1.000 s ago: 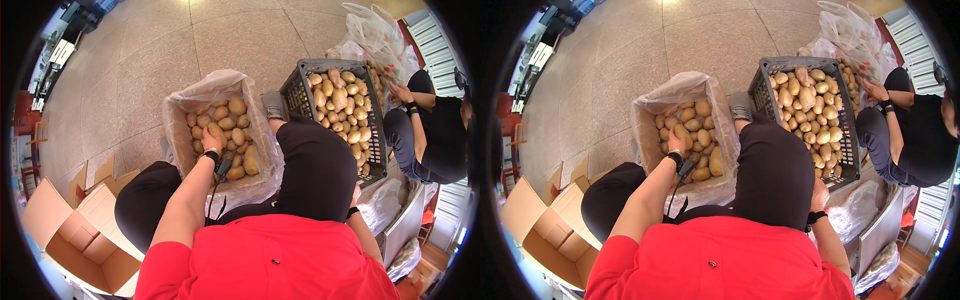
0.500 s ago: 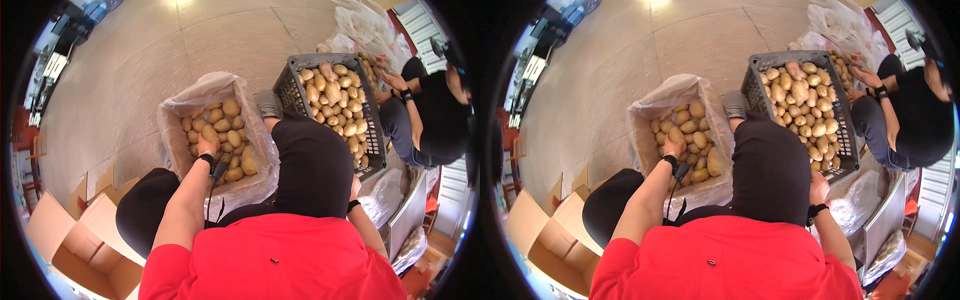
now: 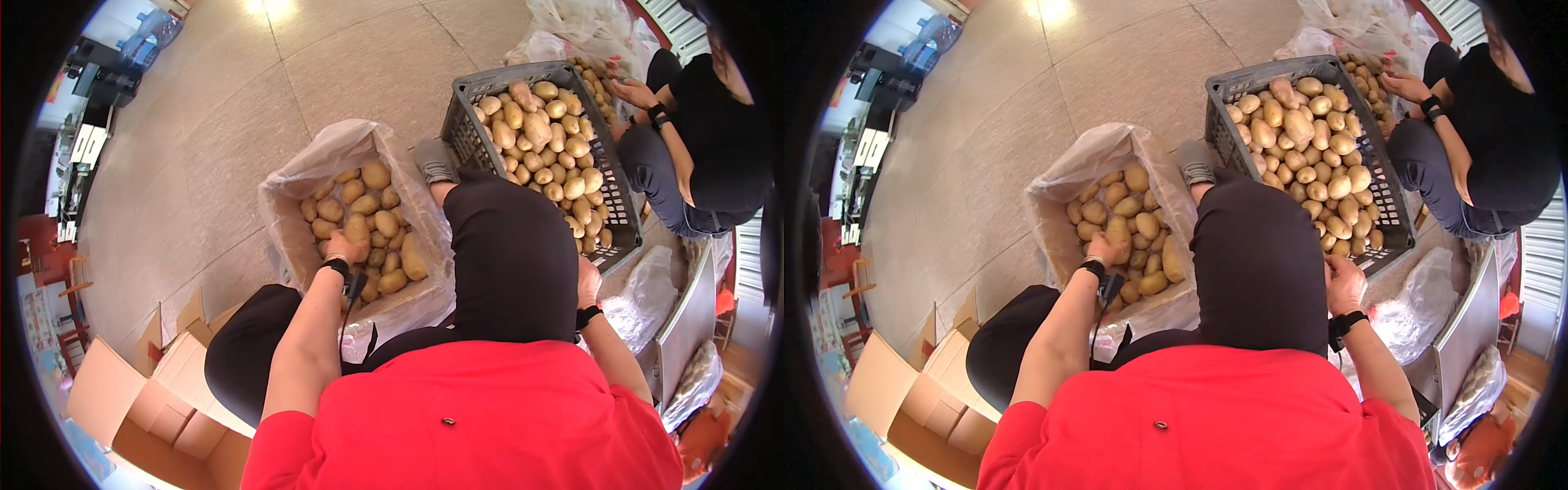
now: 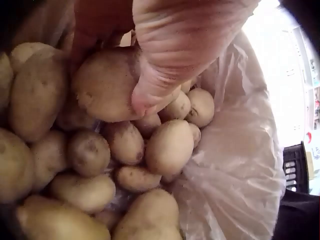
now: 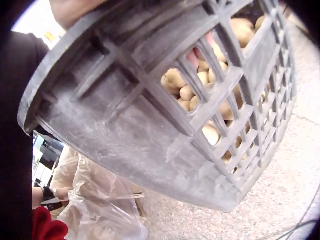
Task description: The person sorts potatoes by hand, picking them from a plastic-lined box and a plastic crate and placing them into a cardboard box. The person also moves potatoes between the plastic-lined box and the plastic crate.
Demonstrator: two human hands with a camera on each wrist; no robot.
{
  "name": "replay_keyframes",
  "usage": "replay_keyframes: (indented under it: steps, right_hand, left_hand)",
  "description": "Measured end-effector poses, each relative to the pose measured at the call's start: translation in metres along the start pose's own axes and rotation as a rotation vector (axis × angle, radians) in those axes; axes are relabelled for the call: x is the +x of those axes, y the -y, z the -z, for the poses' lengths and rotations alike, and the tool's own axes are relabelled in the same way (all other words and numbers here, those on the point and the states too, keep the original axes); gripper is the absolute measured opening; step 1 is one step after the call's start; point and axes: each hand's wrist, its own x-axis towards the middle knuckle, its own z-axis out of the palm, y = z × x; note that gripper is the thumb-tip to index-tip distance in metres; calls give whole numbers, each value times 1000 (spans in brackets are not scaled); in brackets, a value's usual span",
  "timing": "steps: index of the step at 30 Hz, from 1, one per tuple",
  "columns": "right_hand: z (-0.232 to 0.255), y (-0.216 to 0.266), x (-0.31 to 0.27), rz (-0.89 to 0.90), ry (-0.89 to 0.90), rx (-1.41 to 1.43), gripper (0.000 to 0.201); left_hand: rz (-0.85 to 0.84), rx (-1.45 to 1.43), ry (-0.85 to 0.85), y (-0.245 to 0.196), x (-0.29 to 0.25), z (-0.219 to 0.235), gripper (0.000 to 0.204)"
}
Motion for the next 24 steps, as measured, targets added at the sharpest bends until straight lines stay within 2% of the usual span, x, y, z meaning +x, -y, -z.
replay_keyframes:
  steps: [1,3,4,8,10,11,13,14,16,20,23,24]
  right_hand:
    - [2,2,0,11,-10,6,23]
    - [5,7,-3,28,-41,67,23]
    - [6,8,-3,34,-45,94,22]
    - [3,4,-3,42,-58,90,21]
    - [6,6,-3,44,-59,86,20]
    - [7,8,-3,42,-60,82,20]
    - [9,9,-4,52,-68,91,19]
    - [9,9,-4,68,-77,98,19]
    - [8,8,-4,62,-76,96,18]
    - [10,11,-4,29,-59,100,18]
    - [9,9,-3,59,-63,81,18]
    - [7,8,-3,58,-74,74,18]
  left_hand:
    - [7,7,-7,6,3,-8,78]
    - [210,-437,318,10,7,-21,79]
    - [223,-347,117,-5,-11,-22,78]
    - [340,-408,154,-28,-31,-6,79]
    - [398,-591,195,-25,-30,-3,79]
    - [394,-587,193,-25,-26,0,79]
    - [361,-421,402,-25,-21,2,78]
    - [360,-418,405,-27,-22,-1,78]
    - [97,-22,41,-35,-24,-10,87]
    - [24,-10,46,-40,-27,-6,89]
    - [42,0,141,-36,-23,-10,91]
    - [37,-43,104,-27,-17,-18,92]
